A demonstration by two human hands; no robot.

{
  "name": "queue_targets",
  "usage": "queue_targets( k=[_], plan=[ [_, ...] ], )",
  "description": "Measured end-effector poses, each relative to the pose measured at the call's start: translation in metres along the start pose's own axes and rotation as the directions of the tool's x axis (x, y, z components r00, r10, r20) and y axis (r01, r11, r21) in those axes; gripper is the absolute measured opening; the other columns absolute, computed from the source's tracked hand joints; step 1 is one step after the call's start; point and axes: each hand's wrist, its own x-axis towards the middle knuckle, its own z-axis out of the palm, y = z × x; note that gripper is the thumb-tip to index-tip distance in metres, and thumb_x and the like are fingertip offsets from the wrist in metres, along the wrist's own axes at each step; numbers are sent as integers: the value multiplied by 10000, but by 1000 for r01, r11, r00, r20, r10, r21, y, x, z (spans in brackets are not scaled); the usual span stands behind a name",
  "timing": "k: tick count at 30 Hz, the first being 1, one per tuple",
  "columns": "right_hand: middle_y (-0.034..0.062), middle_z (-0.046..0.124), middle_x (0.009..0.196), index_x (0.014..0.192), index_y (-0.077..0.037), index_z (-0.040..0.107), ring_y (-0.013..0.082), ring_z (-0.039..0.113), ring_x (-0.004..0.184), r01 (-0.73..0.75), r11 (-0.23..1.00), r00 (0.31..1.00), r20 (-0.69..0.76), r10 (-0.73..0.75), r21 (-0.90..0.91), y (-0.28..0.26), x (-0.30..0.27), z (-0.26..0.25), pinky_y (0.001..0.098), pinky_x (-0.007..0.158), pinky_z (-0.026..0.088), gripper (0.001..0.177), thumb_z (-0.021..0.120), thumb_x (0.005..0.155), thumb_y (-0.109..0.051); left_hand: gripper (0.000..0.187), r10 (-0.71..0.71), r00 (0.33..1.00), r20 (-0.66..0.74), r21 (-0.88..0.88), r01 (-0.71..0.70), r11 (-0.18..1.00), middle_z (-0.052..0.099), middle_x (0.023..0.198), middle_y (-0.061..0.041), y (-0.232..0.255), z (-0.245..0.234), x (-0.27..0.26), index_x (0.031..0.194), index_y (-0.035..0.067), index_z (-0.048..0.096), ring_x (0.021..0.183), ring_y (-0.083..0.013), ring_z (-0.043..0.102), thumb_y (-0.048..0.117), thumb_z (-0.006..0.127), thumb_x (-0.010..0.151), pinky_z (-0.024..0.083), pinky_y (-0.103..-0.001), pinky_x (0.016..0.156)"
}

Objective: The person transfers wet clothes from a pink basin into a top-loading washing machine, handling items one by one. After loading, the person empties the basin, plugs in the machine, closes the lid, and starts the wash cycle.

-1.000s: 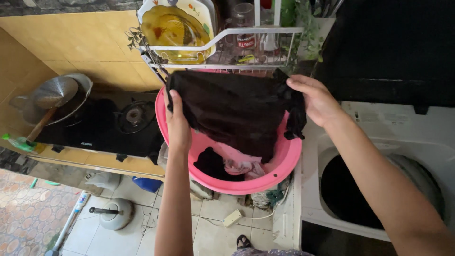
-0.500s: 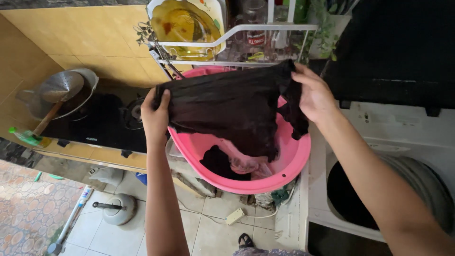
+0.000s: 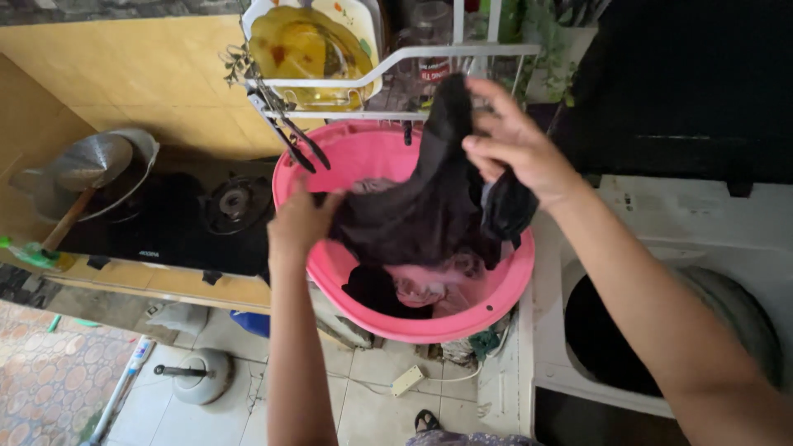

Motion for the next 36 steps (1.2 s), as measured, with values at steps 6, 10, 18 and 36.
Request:
queue_targets(
  k=[6,10,18,36],
  plan=[
    [102,630,1258,1497,-121,479,145,655,973,54,998,996,-74,-57,-40,27,12,28,288,871,509,597,717,951,-90,903,444,896,11,23,-444,896,693,1254,-194,81,12,-57,1465,218,507,1255,-415,617,861,490,831,384,-590,1138],
    [105,691,1267,1511,-143,541,165,594,1122,8,958,1000,-14,-12,-286,16,11,23,320,1026,460,558,688,974,-108,974,356,932,63,-35,-355,934,730,1191,-179,81,16,-45,1375,204,616,1169,-432,664,926,493,733,473,-584,1046],
    [215,705,1261,1634,-230,303,288,688,1187,24,969,999,49,-13,-245,48,13,11,414,1078,486,790,625,966,44,616,373,568,-734,391,-95,915,736,783,-85,48,30,-13,1017,159,629,767,-294,750,762,561,909,582,-441,733],
    [196,650,1130,1616,-137,364,368,635,1158,400,214,909,355,-220,-891,71,-7,29,545,1035,481,694,648,1006,-306,442,479,580,-659,178,-498,849,730,765,-178,50,-22,-30,1260,191,674,724,-471,713,370,727,859,543,-602,668]
  ],
)
